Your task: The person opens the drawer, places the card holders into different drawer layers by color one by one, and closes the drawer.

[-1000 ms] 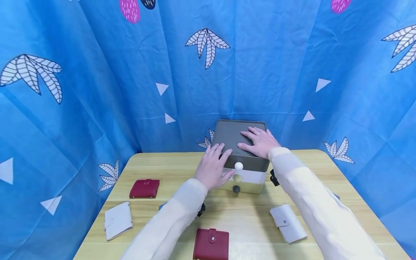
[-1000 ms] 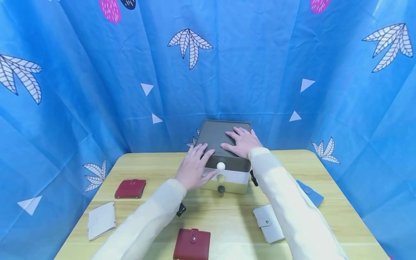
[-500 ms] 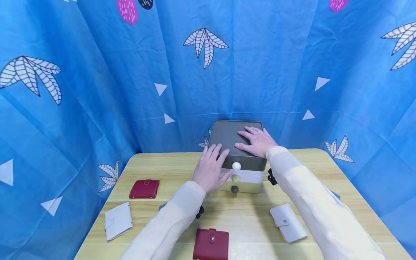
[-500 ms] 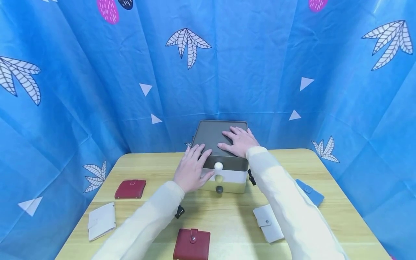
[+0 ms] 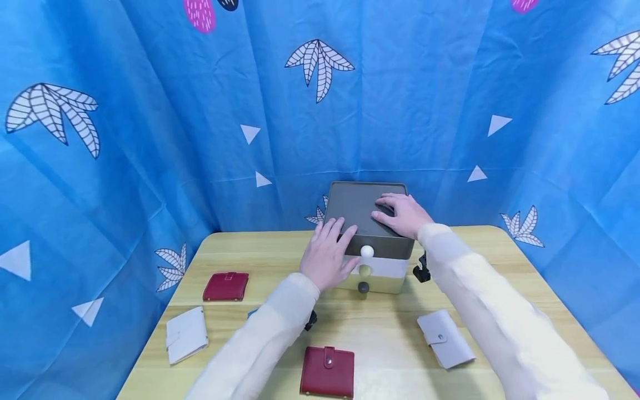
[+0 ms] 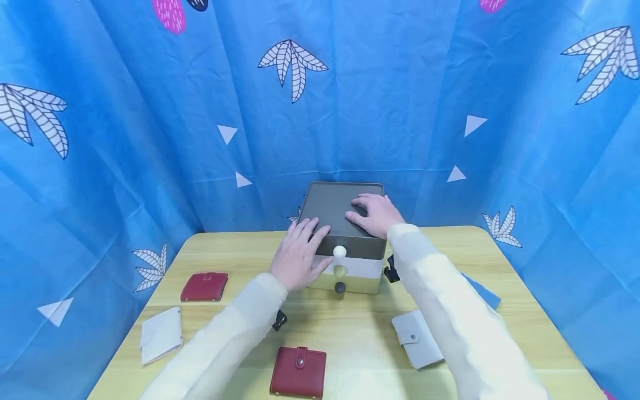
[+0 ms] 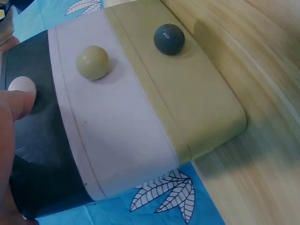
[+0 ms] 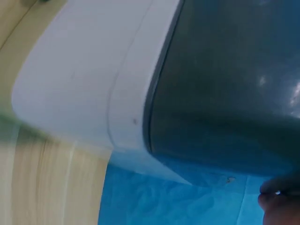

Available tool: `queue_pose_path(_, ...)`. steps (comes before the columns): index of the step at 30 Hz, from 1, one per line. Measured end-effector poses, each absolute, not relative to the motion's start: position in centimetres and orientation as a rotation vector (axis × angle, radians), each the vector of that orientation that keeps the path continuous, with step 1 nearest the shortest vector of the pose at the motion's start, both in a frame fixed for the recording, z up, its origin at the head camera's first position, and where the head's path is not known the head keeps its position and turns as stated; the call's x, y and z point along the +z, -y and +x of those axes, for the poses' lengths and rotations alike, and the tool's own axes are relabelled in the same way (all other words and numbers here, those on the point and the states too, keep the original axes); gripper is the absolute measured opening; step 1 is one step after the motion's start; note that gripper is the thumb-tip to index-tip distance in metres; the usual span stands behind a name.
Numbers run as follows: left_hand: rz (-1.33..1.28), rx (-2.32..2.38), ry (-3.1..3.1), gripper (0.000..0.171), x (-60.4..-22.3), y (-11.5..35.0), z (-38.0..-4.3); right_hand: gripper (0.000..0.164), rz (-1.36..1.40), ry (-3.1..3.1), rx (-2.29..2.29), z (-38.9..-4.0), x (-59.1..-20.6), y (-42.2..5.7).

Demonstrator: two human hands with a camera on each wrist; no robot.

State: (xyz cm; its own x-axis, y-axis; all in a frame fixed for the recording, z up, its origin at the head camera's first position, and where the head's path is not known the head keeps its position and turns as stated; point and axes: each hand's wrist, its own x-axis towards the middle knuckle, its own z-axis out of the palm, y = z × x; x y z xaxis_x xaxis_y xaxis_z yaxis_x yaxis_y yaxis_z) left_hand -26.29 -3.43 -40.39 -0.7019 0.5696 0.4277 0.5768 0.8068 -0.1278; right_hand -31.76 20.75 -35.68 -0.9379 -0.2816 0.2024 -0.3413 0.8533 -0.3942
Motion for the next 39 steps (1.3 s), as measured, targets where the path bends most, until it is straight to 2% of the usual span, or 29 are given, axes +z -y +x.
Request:
queue_pose_path(3,-0.863,-0.072,2.55,0.062,-39.8,3.5,-26.3,0.05,0.459,2.85,0.81,-31.0,-35.5,-21.1)
queue_pose_path(6,-0.842,-0.193,2.592,0.06,-38.6,3.7,-26.5,0.051,0.402,2.81,0.944,-29.7,-35.2,-21.5)
queue_pose_path(11,-0.714,-0.401,2.684,0.07,-36.8,4.2,-27.9,0.069,0.27,2.802,1.103,-27.0,-34.9,-22.2)
queue_pose_path(16,-0.622,-0.408,2.842,0.085,-36.6,4.5,-29.2,0.088,0.145,2.882,1.191,-25.5,-35.3,-22.0)
queue_pose_path(23,-0.619,-0.365,2.946,0.092,-37.0,4.1,-29.5,0.099,0.13,2.95,1.143,-25.0,-36.3,-21.2)
queue_pose_path(39,-0.645,-0.299,2.945,0.091,-37.0,3.6,-29.4,0.097,0.115,3.044,0.789,-25.4,-36.7,-20.8)
